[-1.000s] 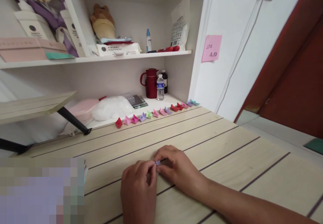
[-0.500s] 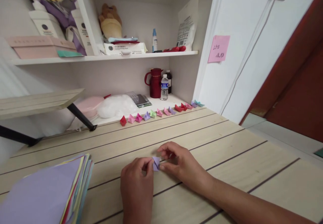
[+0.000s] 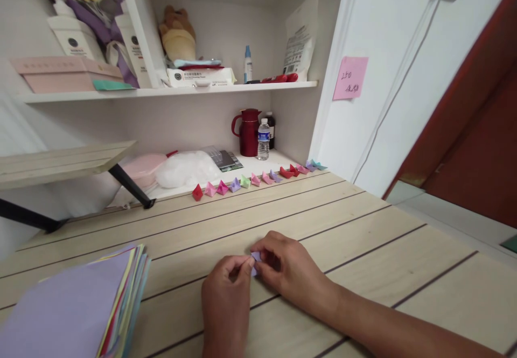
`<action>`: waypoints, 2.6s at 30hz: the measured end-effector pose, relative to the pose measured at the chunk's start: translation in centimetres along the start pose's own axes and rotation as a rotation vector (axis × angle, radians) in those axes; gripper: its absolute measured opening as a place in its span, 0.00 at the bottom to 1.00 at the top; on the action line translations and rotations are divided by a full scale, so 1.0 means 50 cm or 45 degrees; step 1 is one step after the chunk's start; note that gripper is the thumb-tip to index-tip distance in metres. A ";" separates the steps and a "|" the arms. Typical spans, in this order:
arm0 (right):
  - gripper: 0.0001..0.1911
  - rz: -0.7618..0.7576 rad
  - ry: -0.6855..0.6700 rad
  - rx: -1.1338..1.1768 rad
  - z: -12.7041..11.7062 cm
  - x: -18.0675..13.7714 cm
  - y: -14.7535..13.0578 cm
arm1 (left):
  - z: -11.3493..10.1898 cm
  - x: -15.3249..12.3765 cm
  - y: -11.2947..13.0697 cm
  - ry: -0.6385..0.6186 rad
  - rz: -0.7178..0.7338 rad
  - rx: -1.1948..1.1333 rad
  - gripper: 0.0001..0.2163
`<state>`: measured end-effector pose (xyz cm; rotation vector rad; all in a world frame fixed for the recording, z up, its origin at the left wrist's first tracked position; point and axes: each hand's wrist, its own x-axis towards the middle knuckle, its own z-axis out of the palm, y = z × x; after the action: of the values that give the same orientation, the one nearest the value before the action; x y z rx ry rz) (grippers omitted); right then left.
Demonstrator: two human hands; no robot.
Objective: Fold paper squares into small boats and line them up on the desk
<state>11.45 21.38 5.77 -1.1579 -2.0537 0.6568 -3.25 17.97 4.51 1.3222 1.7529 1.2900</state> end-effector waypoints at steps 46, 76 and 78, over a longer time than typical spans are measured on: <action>0.18 0.019 -0.030 0.381 -0.006 0.008 0.017 | -0.003 0.031 -0.031 0.164 0.834 0.552 0.05; 0.21 -0.124 -0.036 0.256 -0.002 0.006 0.024 | 0.004 0.012 -0.028 0.149 0.961 0.516 0.07; 0.18 -0.137 -0.035 0.213 -0.001 0.005 0.020 | 0.004 0.009 -0.026 0.145 0.965 0.537 0.07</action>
<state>11.93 22.06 5.19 -0.9411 -2.0255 0.7792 -3.69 18.43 3.27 2.3505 1.7168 1.4258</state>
